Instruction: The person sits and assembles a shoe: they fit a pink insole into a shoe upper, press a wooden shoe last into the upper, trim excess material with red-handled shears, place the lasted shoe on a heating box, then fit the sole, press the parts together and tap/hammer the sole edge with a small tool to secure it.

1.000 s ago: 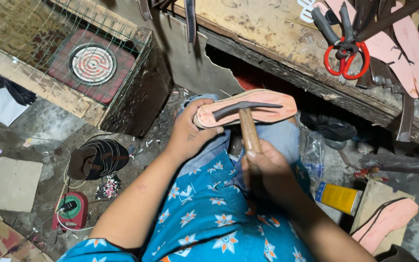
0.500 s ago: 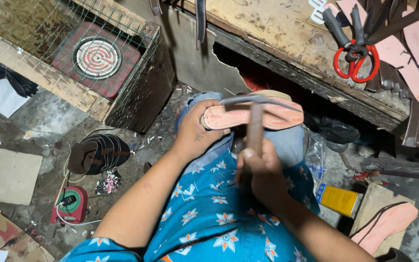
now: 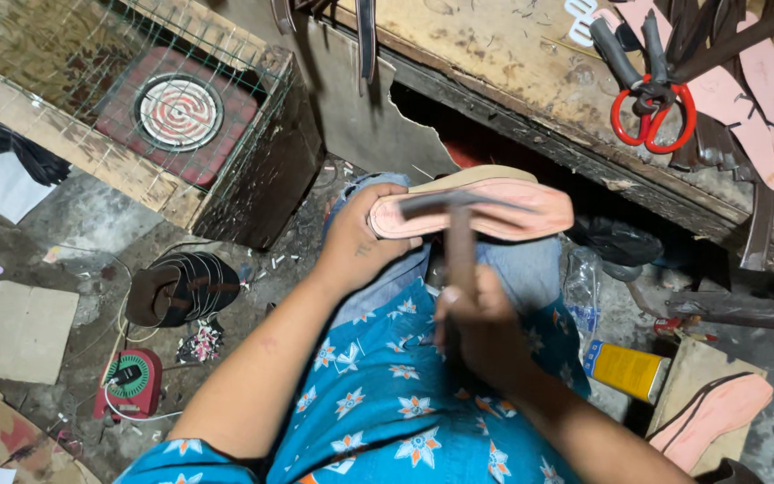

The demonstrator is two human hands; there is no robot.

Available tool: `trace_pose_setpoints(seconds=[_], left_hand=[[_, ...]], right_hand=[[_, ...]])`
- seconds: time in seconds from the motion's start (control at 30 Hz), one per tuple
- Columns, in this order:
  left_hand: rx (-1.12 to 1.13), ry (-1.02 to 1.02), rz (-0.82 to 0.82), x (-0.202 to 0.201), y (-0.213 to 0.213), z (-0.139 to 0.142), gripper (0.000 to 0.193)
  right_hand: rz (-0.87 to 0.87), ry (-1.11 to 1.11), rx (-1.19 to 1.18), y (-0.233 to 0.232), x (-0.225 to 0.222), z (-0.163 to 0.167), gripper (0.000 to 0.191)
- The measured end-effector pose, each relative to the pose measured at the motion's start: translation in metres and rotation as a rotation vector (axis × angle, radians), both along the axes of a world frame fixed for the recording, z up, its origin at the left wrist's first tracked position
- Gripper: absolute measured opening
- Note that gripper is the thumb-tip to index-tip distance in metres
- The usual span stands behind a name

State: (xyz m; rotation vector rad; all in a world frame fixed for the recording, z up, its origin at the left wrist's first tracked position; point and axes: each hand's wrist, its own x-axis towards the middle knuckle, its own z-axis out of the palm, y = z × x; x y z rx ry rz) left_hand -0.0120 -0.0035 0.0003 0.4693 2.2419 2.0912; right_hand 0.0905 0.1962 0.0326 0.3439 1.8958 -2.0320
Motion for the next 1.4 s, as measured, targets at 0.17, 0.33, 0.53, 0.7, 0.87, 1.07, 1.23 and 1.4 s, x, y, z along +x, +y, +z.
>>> trace_pose_setpoints(seconds=[0.17, 0.33, 0.53, 0.7, 0.87, 1.07, 1.23, 1.4], left_hand=[[-0.239, -0.068, -0.147, -0.015, -0.019, 0.026, 0.056], [-0.909, 0.259, -0.132, -0.026, 0.003, 0.060, 0.067], [-1.170, 0.183, -0.260, -0.042, 0.068, 0.048, 0.063], [-1.286, 0.550, -0.015, -0.028, 0.104, 0.032, 0.080], [-1.149, 0.202, -0.259, -0.040, 0.093, 0.053, 0.095], [0.218, -0.287, -0.500, -0.047, 0.053, 0.066, 0.085], [0.881, -0.896, -0.679, -0.005, 0.045, 0.030, 0.081], [1.124, -1.098, -0.693, 0.041, 0.069, 0.008, 0.084]], right_hand=[[-0.198, 0.223, 0.164, 0.062, 0.004, 0.007, 0.026], [-0.420, -0.005, 0.388, 0.117, 0.020, 0.003, 0.024], [-0.507, 0.116, 0.372, 0.138, 0.023, -0.008, 0.018], [-0.452, 0.500, 0.916, 0.183, -0.005, -0.002, 0.050], [-0.316, 0.594, 1.372, 0.261, -0.055, 0.000, 0.062], [-0.292, 0.449, 1.551, 0.300, -0.104, -0.003, 0.052], [-0.278, 0.645, 1.450, 0.249, -0.099, 0.033, 0.037], [-0.049, 0.540, -0.077, 0.139, -0.074, 0.061, 0.051]])
